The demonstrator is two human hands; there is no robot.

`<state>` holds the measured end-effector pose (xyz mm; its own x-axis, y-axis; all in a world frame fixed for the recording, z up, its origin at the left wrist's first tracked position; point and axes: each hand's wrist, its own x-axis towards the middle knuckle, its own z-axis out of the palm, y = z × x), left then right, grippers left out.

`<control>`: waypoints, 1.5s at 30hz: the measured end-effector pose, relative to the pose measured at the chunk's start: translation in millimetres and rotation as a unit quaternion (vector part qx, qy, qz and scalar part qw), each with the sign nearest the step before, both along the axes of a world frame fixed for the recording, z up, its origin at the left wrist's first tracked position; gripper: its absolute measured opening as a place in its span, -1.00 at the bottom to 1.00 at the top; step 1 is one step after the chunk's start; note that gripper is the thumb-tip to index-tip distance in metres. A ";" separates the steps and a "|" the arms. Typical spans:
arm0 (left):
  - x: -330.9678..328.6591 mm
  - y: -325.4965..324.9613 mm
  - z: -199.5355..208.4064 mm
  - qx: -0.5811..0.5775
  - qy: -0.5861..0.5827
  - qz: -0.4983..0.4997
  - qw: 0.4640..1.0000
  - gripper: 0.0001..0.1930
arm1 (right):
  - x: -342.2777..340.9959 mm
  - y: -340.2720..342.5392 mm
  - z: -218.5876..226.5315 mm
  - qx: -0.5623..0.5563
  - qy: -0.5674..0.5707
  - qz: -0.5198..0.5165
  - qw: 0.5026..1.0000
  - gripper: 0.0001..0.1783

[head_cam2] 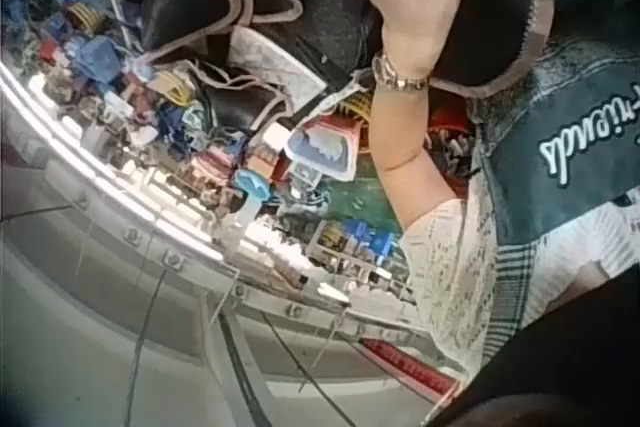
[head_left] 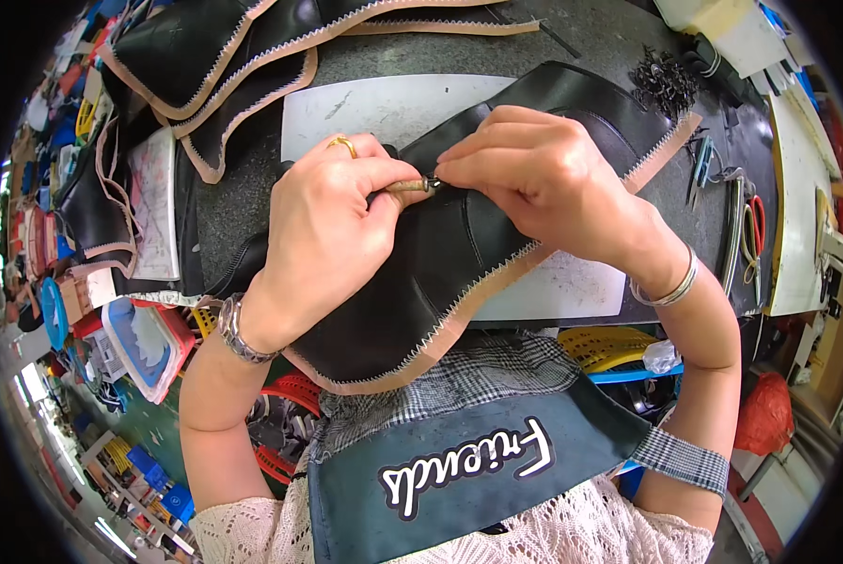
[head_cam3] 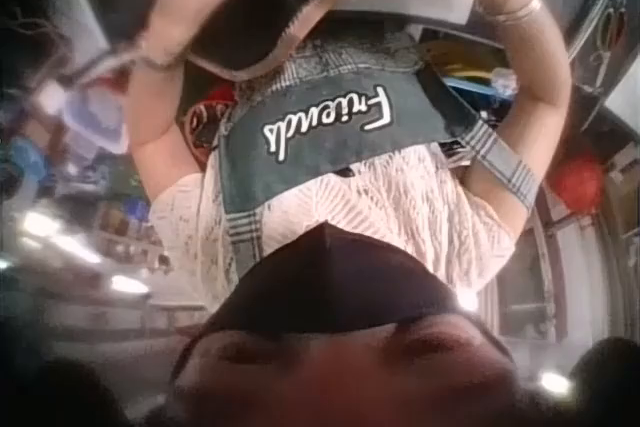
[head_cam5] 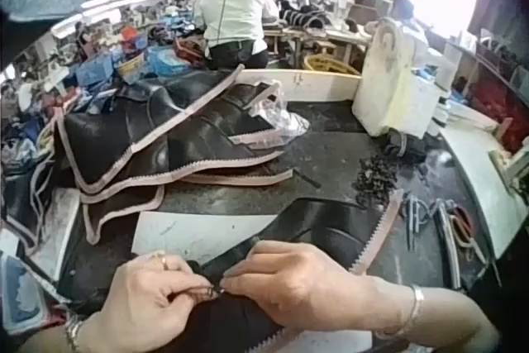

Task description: The person is punching holes and setting rivets into leather shoe uppers using a hammer and a punch tool, and removing masking tape from the leather.

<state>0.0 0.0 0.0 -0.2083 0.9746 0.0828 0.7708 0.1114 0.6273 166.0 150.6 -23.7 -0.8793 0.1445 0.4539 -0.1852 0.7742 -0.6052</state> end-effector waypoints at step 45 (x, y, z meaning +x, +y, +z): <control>-15.5 -7.8 29.0 0.054 -0.401 0.056 0.913 -0.86 | 7.7 -26.2 0.1 0.243 0.069 -0.014 0.967 -0.58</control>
<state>-15.5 -7.8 29.0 -0.3417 0.9387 -0.0457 0.0465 0.0654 0.9968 173.7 124.4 -23.6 -0.8048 -0.0924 0.5863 -0.2127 0.9671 -0.1395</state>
